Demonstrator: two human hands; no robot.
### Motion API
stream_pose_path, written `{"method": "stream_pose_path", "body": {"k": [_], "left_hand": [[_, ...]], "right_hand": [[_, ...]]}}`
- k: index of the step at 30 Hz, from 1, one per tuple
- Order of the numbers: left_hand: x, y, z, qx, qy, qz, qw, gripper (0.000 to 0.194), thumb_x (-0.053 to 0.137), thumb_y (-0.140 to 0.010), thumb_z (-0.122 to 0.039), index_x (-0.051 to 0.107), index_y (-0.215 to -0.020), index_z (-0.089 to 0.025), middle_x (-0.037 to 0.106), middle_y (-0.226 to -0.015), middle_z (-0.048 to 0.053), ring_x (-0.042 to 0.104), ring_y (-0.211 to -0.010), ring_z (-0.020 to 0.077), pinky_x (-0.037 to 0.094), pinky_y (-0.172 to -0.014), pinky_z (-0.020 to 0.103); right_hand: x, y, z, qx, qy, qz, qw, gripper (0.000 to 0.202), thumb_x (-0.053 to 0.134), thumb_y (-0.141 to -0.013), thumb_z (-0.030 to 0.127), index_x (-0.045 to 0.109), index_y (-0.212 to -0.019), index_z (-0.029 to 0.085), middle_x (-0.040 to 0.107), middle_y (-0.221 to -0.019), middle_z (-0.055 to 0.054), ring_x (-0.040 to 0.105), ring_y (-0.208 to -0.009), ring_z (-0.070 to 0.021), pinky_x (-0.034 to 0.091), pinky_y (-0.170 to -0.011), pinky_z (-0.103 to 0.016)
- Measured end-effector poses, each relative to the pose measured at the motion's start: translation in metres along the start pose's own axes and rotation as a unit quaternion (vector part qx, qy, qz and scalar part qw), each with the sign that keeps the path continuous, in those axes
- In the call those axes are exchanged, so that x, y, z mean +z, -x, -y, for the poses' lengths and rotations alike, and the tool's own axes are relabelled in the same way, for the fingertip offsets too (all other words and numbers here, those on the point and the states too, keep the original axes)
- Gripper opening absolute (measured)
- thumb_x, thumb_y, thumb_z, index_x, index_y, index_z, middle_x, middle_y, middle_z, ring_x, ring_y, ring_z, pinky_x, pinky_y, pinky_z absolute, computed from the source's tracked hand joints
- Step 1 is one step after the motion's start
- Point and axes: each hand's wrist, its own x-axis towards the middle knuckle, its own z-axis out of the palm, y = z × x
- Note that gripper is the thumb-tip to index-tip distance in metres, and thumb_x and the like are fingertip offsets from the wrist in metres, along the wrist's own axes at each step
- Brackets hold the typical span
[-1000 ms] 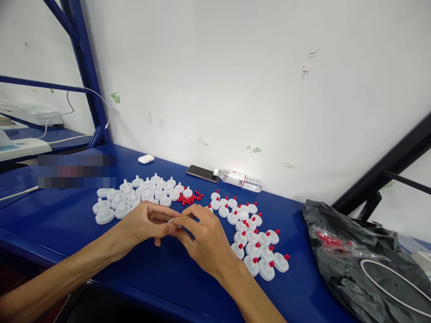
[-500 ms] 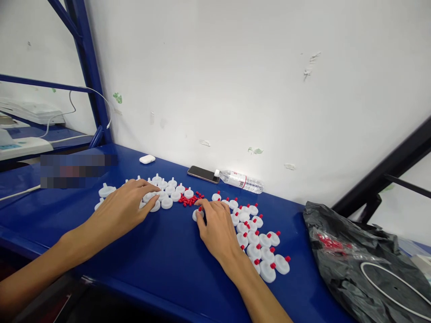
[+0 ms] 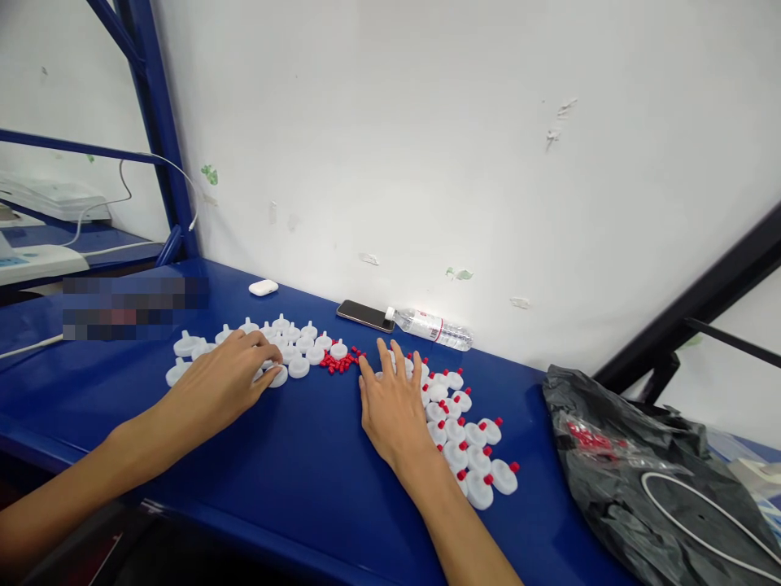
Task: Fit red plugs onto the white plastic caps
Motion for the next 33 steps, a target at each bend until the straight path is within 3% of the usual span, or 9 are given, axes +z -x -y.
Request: {"method": "stream_pose_path", "body": {"k": [4,8,14,19,24,27,30,33], "left_hand": [[-0.008,0.006,-0.006,0.007,0.029,0.021,0.999,0.028,0.044,-0.1,-0.024,0.072,-0.098,-0.017,0.068,-0.106,0.013,0.059,-0.108,0.0348,0.05,-0.078,0.044],[-0.011,0.015,-0.016,0.025,0.074,0.046,0.996,0.023,0.048,-0.099,-0.028,0.07,-0.096,-0.023,0.069,-0.102,0.006,0.062,-0.103,0.029,0.049,-0.085,0.043],[0.001,0.018,-0.018,0.036,0.124,0.074,0.989,0.032,0.056,-0.097,-0.038,0.064,-0.123,-0.023,0.07,-0.112,0.006,0.067,-0.097,0.0276,0.048,-0.085,0.042],[0.006,0.017,-0.018,0.059,0.153,0.099,0.982,0.017,0.059,-0.096,-0.037,0.069,-0.102,-0.025,0.069,-0.099,0.004,0.067,-0.094,0.0262,0.045,-0.078,0.038],[0.009,0.016,-0.022,0.067,0.174,0.089,0.978,0.023,0.071,-0.088,-0.038,0.067,-0.106,-0.024,0.069,-0.105,0.003,0.067,-0.095,0.0261,0.046,-0.08,0.037],[0.01,0.014,-0.026,0.064,0.178,0.066,0.98,0.012,0.064,-0.09,-0.028,0.066,-0.101,-0.023,0.07,-0.101,0.003,0.067,-0.094,0.0264,0.047,-0.079,0.038],[0.012,0.012,-0.028,0.068,0.181,0.033,0.981,0.015,0.054,-0.092,-0.021,0.066,-0.103,-0.021,0.071,-0.098,0.005,0.067,-0.091,0.026,0.047,-0.079,0.039],[0.017,0.012,-0.03,0.08,0.19,0.009,0.978,0.025,0.053,-0.095,-0.023,0.067,-0.116,-0.02,0.07,-0.104,0.007,0.067,-0.094,0.0262,0.048,-0.082,0.039]], "right_hand": [[-0.003,0.0,-0.002,0.005,0.001,0.054,0.999,0.045,0.045,-0.102,0.014,0.06,-0.143,0.024,0.052,-0.154,-0.017,0.042,-0.146,-0.0412,0.03,-0.117,-0.071],[-0.01,-0.004,-0.002,0.007,-0.022,0.056,0.998,0.033,0.044,-0.105,0.021,0.07,-0.124,0.022,0.062,-0.142,-0.013,0.047,-0.142,-0.0358,0.028,-0.121,-0.065],[-0.01,-0.006,-0.002,-0.001,-0.059,0.058,0.997,0.031,0.046,-0.106,0.022,0.066,-0.13,0.02,0.071,-0.129,-0.011,0.052,-0.139,-0.0326,0.026,-0.121,-0.065],[-0.014,-0.004,-0.002,0.001,-0.089,0.05,0.995,0.027,0.049,-0.104,0.021,0.071,-0.119,0.023,0.076,-0.117,-0.006,0.055,-0.133,-0.0302,0.025,-0.122,-0.063],[-0.018,-0.006,-0.002,-0.03,-0.17,0.043,0.984,0.011,0.062,-0.1,0.026,0.073,-0.101,0.024,0.077,-0.103,-0.002,0.062,-0.117,-0.0272,0.022,-0.122,-0.06],[-0.018,-0.007,-0.004,-0.035,-0.208,0.04,0.977,0.012,0.063,-0.099,0.018,0.072,-0.092,0.022,0.077,-0.095,-0.002,0.064,-0.11,-0.0266,0.024,-0.121,-0.061],[-0.021,-0.008,-0.003,-0.019,-0.263,0.026,0.964,0.012,0.065,-0.097,0.015,0.072,-0.099,0.025,0.077,-0.098,0.0,0.066,-0.105,-0.0237,0.024,-0.121,-0.06],[-0.026,-0.01,0.002,0.027,-0.36,-0.01,0.933,0.014,0.069,-0.096,0.017,0.071,-0.106,0.027,0.077,-0.103,0.001,0.069,-0.098,-0.0199,0.042,-0.111,-0.05]]}}
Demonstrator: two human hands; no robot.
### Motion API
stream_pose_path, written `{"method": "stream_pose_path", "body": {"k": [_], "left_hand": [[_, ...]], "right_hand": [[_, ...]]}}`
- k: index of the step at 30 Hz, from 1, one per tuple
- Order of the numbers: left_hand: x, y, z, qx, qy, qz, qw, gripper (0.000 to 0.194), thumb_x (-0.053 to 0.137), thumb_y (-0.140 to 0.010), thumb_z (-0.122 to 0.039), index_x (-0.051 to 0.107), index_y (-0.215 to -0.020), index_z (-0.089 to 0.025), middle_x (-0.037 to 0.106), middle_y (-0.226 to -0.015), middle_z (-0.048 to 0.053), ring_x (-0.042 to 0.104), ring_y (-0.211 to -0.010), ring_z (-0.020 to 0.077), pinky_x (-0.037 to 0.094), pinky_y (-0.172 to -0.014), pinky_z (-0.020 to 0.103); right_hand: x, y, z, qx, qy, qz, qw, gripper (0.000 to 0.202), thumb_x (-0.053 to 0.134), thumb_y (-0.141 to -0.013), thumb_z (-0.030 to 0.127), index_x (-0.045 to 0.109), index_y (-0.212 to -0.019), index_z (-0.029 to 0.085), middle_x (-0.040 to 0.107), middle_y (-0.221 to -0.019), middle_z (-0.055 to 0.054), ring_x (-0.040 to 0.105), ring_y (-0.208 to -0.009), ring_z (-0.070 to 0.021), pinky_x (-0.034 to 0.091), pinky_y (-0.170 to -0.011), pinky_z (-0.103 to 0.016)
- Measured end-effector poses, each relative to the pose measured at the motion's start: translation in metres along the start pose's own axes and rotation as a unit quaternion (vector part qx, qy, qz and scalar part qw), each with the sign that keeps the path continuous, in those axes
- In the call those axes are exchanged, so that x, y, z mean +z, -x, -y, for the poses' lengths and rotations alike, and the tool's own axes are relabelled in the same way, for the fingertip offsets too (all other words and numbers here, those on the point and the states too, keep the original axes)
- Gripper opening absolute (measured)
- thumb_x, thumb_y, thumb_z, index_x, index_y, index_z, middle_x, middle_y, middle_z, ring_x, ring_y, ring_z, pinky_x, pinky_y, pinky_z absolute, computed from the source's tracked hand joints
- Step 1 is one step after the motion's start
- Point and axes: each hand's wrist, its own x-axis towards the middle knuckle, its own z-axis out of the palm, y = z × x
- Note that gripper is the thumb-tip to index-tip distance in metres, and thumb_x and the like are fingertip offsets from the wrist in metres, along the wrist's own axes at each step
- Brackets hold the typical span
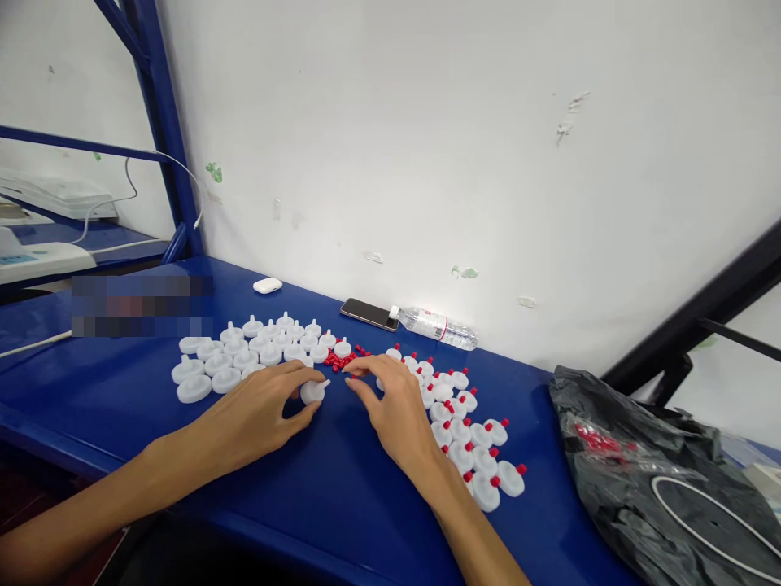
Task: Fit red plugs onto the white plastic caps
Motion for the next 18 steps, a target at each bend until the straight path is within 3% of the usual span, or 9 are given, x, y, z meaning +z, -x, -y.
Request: {"method": "stream_pose_path", "body": {"k": [2,5,13,16,18], "left_hand": [[0.0044,0.001,0.0,0.012,0.009,-0.004,1.0,0.028,0.054,-0.096,-0.026,0.067,-0.12,-0.021,0.069,-0.106,0.007,0.067,-0.093,0.0257,0.048,-0.08,0.038],[0.0086,0.0029,-0.0013,0.03,0.024,-0.002,0.999,0.026,0.056,-0.096,-0.027,0.069,-0.117,-0.021,0.068,-0.103,0.006,0.067,-0.09,0.025,0.047,-0.079,0.037],[0.0072,0.003,-0.0053,0.045,0.093,-0.013,0.995,0.022,0.059,-0.093,-0.023,0.072,-0.111,-0.024,0.067,-0.099,0.003,0.064,-0.086,0.0211,0.045,-0.078,0.035],[0.0083,0.001,-0.005,0.018,0.137,-0.016,0.99,0.023,0.061,-0.09,-0.025,0.074,-0.11,-0.024,0.066,-0.095,0.004,0.064,-0.083,0.0218,0.047,-0.078,0.037],[0.0087,-0.0009,-0.0045,-0.014,0.187,-0.02,0.982,0.033,0.063,-0.088,-0.028,0.071,-0.12,-0.023,0.067,-0.1,0.006,0.065,-0.081,0.0217,0.051,-0.078,0.038]], "right_hand": [[0.0004,-0.0008,0.005,0.022,-0.069,-0.027,0.997,0.012,0.07,-0.095,0.02,0.071,-0.105,0.027,0.076,-0.104,0.0,0.07,-0.096,-0.018,0.053,-0.096,-0.038],[0.0026,-0.0004,0.009,0.038,-0.14,-0.033,0.989,0.006,0.07,-0.095,0.023,0.072,-0.1,0.026,0.075,-0.1,0.001,0.071,-0.094,-0.0154,0.057,-0.085,-0.028],[0.0091,0.0029,0.0092,0.067,-0.249,0.0,0.966,0.004,0.077,-0.088,0.022,0.076,-0.09,0.025,0.073,-0.094,0.001,0.071,-0.09,-0.0152,0.057,-0.085,-0.027],[0.0094,0.0028,0.0104,0.067,-0.267,0.0,0.961,0.006,0.077,-0.087,0.021,0.076,-0.091,0.025,0.074,-0.094,0.0,0.071,-0.091,-0.0156,0.057,-0.086,-0.028],[0.0087,0.0031,0.012,0.057,-0.264,-0.013,0.963,0.01,0.077,-0.086,0.019,0.077,-0.095,0.025,0.075,-0.097,0.0,0.072,-0.093,-0.0165,0.057,-0.089,-0.029]]}}
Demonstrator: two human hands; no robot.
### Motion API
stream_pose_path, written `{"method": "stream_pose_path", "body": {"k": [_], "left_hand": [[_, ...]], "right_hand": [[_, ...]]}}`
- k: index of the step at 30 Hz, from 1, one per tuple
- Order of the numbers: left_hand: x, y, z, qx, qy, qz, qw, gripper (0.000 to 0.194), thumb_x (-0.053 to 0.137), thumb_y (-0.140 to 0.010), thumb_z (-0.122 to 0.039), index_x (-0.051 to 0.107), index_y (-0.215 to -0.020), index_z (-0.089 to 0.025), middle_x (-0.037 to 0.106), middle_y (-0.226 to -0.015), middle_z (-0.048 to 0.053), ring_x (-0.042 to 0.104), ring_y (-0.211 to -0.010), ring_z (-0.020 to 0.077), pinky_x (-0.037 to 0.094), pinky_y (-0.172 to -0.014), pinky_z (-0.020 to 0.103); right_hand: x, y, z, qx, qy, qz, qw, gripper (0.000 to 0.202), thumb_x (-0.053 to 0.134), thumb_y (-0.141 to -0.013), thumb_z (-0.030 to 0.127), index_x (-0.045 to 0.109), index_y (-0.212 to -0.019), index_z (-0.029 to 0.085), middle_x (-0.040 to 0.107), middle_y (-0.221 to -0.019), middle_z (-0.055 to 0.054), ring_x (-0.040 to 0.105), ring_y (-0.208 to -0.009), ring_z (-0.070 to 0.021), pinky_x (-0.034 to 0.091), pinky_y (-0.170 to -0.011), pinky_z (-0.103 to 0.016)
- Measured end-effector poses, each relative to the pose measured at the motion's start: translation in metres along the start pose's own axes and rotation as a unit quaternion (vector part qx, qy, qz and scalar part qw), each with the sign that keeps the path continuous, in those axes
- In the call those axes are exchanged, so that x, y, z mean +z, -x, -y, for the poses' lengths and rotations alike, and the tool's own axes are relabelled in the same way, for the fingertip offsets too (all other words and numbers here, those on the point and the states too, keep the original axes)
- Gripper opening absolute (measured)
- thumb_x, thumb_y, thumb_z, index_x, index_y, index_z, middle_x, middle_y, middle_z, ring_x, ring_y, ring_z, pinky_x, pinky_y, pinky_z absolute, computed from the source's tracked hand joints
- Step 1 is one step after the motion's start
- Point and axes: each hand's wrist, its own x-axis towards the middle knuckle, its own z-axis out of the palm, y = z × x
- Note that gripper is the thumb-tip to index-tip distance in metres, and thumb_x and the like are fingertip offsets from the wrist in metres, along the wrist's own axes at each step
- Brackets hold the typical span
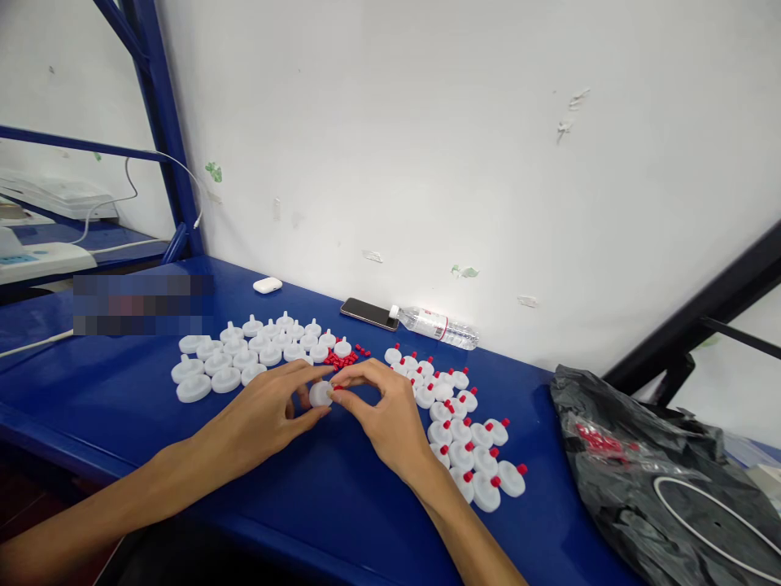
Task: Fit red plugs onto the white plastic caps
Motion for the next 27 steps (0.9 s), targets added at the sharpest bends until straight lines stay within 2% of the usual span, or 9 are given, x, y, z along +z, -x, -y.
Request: {"method": "stream_pose_path", "body": {"k": [3,6,10,13,16,18,21,24,27], "left_hand": [[-0.002,-0.003,-0.001,-0.049,0.115,0.012,0.992,0.048,0.065,-0.087,-0.034,0.063,-0.132,-0.018,0.072,-0.109,0.009,0.07,-0.081,0.0208,0.059,-0.077,0.037],[-0.007,-0.004,-0.005,-0.073,0.228,0.053,0.97,0.05,0.068,-0.086,-0.04,0.063,-0.129,-0.016,0.075,-0.114,0.01,0.074,-0.092,0.0222,0.062,-0.078,0.034],[-0.01,-0.004,-0.01,-0.091,0.305,0.085,0.944,0.047,0.07,-0.088,-0.044,0.066,-0.127,-0.018,0.076,-0.12,0.01,0.072,-0.107,0.0228,0.06,-0.082,0.031],[-0.009,-0.003,-0.011,-0.096,0.315,0.085,0.94,0.041,0.073,-0.089,-0.044,0.071,-0.123,-0.022,0.077,-0.117,0.006,0.072,-0.101,0.0188,0.058,-0.078,0.025],[-0.01,-0.002,-0.011,-0.098,0.297,0.074,0.947,0.038,0.077,-0.086,-0.042,0.076,-0.117,-0.021,0.079,-0.1,0.003,0.069,-0.079,0.0131,0.053,-0.066,0.021],[-0.012,-0.003,-0.011,-0.105,0.28,0.064,0.952,0.037,0.078,-0.084,-0.041,0.077,-0.114,-0.019,0.079,-0.088,0.003,0.063,-0.065,0.0105,0.049,-0.057,0.02],[-0.018,-0.004,-0.014,-0.125,0.262,0.04,0.956,0.039,0.079,-0.082,-0.042,0.078,-0.111,-0.016,0.075,-0.075,0.002,0.061,-0.06,0.0114,0.044,-0.048,0.019],[-0.023,-0.005,-0.017,-0.146,0.244,0.024,0.958,0.039,0.081,-0.076,-0.041,0.079,-0.104,-0.015,0.074,-0.069,0.002,0.062,-0.059,0.0143,0.043,-0.042,0.019],[-0.024,-0.003,-0.02,-0.145,0.225,0.014,0.963,0.035,0.08,-0.072,-0.039,0.081,-0.099,-0.016,0.076,-0.07,0.002,0.065,-0.058,0.0152,0.046,-0.045,0.02]], "right_hand": [[0.0,0.002,0.004,-0.02,0.02,-0.024,0.999,0.019,0.078,-0.086,0.019,0.077,-0.104,0.026,0.076,-0.099,-0.001,0.073,-0.094,-0.0182,0.058,-0.089,-0.032],[0.001,0.003,0.009,-0.047,0.06,-0.036,0.996,0.022,0.077,-0.088,0.019,0.077,-0.108,0.028,0.078,-0.098,-0.001,0.074,-0.092,-0.0192,0.058,-0.089,-0.033],[0.004,0.006,0.011,-0.09,0.098,-0.014,0.991,0.03,0.074,-0.09,0.016,0.075,-0.117,0.03,0.079,-0.098,0.001,0.075,-0.091,-0.0172,0.057,-0.089,-0.031],[0.006,0.007,0.01,-0.104,0.103,0.014,0.989,0.034,0.073,-0.092,0.016,0.073,-0.122,0.031,0.08,-0.102,0.002,0.075,-0.092,-0.017,0.057,-0.091,-0.032],[0.005,0.008,0.011,-0.107,0.129,0.036,0.985,0.039,0.074,-0.091,0.016,0.07,-0.126,0.033,0.079,-0.102,0.003,0.073,-0.095,-0.0171,0.056,-0.092,-0.033],[0.0,0.008,0.014,-0.107,0.16,0.051,0.98,0.045,0.076,-0.09,0.019,0.066,-0.131,0.032,0.077,-0.111,0.001,0.07,-0.103,-0.0186,0.054,-0.096,-0.035],[-0.012,0.006,0.018,-0.104,0.229,0.065,0.966,0.052,0.067,-0.093,0.02,0.055,-0.143,0.031,0.069,-0.132,-0.003,0.062,-0.123,-0.0228,0.048,-0.107,-0.042],[-0.026,0.004,0.014,-0.094,0.32,0.053,0.941,0.055,0.05,-0.097,0.014,0.048,-0.15,0.031,0.066,-0.139,-0.004,0.058,-0.129,-0.0237,0.041,-0.114,-0.047],[-0.037,0.002,0.001,-0.072,0.449,0.06,0.889,0.049,0.04,-0.103,0.015,0.049,-0.149,0.026,0.073,-0.125,-0.005,0.063,-0.121,-0.0218,0.034,-0.119,-0.051]]}}
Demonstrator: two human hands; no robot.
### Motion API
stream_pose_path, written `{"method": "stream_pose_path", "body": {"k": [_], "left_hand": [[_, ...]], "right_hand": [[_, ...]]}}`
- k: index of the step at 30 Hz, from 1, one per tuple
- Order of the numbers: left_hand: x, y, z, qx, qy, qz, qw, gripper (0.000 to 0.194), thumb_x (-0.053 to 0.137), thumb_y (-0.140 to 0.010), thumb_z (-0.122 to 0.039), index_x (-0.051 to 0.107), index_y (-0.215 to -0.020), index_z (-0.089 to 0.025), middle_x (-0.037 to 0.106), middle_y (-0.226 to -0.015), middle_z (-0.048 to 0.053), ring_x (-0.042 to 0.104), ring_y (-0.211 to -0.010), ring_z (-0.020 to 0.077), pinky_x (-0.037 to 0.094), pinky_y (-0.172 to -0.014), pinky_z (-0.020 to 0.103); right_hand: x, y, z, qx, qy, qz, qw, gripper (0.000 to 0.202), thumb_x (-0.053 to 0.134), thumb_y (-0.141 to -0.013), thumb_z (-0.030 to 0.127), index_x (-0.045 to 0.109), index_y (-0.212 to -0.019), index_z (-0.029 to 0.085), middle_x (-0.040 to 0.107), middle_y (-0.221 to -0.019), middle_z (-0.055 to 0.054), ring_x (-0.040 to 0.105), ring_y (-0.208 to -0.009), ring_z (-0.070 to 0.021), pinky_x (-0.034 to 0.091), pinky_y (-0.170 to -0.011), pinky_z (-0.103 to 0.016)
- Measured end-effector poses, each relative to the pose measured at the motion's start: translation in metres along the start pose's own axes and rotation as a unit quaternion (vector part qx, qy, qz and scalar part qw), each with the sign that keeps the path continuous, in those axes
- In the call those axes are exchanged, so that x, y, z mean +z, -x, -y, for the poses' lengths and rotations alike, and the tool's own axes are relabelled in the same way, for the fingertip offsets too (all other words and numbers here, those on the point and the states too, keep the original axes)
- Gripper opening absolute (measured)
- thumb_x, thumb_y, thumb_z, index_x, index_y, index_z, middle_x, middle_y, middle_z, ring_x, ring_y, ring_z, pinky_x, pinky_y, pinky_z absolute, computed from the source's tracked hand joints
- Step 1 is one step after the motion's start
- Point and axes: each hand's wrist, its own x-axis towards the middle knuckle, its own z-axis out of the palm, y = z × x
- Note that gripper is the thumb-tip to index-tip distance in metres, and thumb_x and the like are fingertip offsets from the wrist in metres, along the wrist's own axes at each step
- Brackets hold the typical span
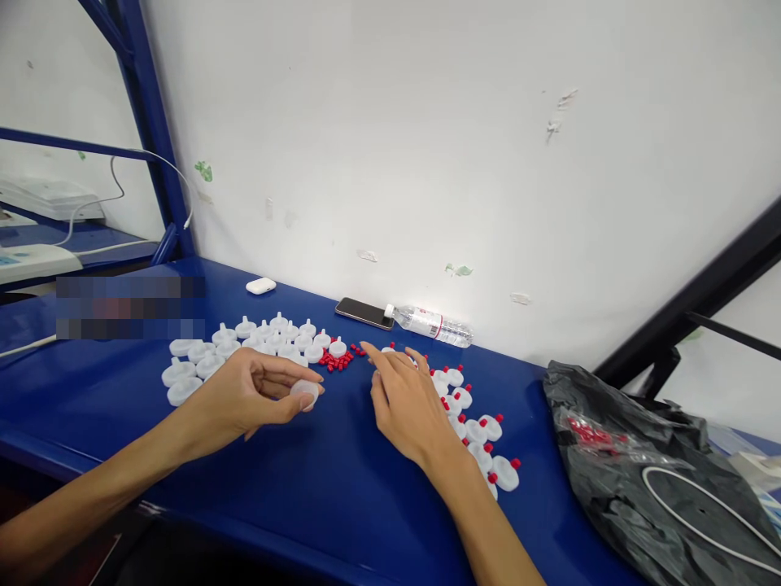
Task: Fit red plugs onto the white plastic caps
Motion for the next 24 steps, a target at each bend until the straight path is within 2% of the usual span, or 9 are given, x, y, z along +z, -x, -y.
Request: {"method": "stream_pose_path", "body": {"k": [4,8,13,15,19,22,24], "left_hand": [[0.005,0.003,0.004,0.029,-0.033,-0.019,0.999,0.029,0.08,-0.071,-0.035,0.082,-0.094,-0.019,0.08,-0.078,0.002,0.074,-0.074,0.0202,0.056,-0.061,0.024],[0.012,0.003,0.011,0.056,-0.081,-0.031,0.995,0.033,0.077,-0.075,-0.038,0.081,-0.103,-0.022,0.081,-0.09,0.002,0.075,-0.084,0.0233,0.058,-0.065,0.027],[0.018,0.005,0.01,0.095,-0.16,-0.008,0.983,0.029,0.066,-0.087,-0.042,0.075,-0.11,-0.027,0.077,-0.089,-0.002,0.065,-0.06,0.0148,0.051,-0.058,0.028],[0.019,0.007,0.01,0.112,-0.194,0.004,0.975,0.028,0.06,-0.093,-0.044,0.072,-0.112,-0.028,0.077,-0.097,-0.002,0.064,-0.062,0.0152,0.052,-0.063,0.031],[0.022,0.008,0.019,0.141,-0.246,0.036,0.958,0.029,0.052,-0.1,-0.046,0.069,-0.116,-0.029,0.074,-0.108,0.002,0.068,-0.095,0.0231,0.053,-0.089,0.039],[0.022,0.007,0.029,0.173,-0.271,0.078,0.944,0.029,0.051,-0.102,-0.043,0.069,-0.119,-0.029,0.069,-0.127,0.004,0.059,-0.125,0.0251,0.046,-0.109,0.041],[0.022,0.005,0.034,0.197,-0.283,0.094,0.934,0.03,0.046,-0.105,-0.037,0.07,-0.12,-0.028,0.063,-0.139,0.004,0.051,-0.136,0.0243,0.039,-0.117,0.041]], "right_hand": [[0.01,0.001,-0.015,0.0,0.091,0.026,0.995,0.039,0.044,-0.101,0.014,0.061,-0.136,0.022,0.076,-0.107,-0.005,0.068,-0.107,-0.023,0.033,-0.117,-0.053],[0.014,0.001,-0.02,0.009,0.127,0.013,0.992,0.047,0.047,-0.092,0.005,0.063,-0.134,0.019,0.073,-0.11,-0.008,0.065,-0.106,-0.0262,0.036,-0.112,-0.053],[0.018,0.001,-0.023,0.013,0.157,0.015,0.987,0.028,0.049,-0.102,0.018,0.072,-0.117,0.017,0.072,-0.108,-0.01,0.064,-0.101,-0.0278,0.042,-0.102,-0.05],[0.019,0.0,-0.024,0.01,0.164,0.019,0.986,0.024,0.052,-0.102,0.021,0.074,-0.111,0.019,0.071,-0.106,-0.009,0.064,-0.1,-0.0276,0.043,-0.099,-0.049],[0.02,-0.002,-0.024,0.005,0.169,0.021,0.985,0.019,0.057,-0.101,0.02,0.075,-0.107,0.021,0.071,-0.104,-0.008,0.063,-0.101,-0.0271,0.044,-0.098,-0.048],[0.019,-0.003,-0.021,-0.003,0.168,0.024,0.986,0.016,0.058,-0.102,0.02,0.074,-0.104,0.022,0.071,-0.103,-0.008,0.063,-0.102,-0.0262,0.043,-0.1,-0.047],[0.018,-0.004,-0.019,-0.008,0.167,0.028,0.986,0.015,0.058,-0.102,0.02,0.073,-0.102,0.021,0.072,-0.103,-0.008,0.064,-0.102,-0.0262,0.043,-0.101,-0.048]]}}
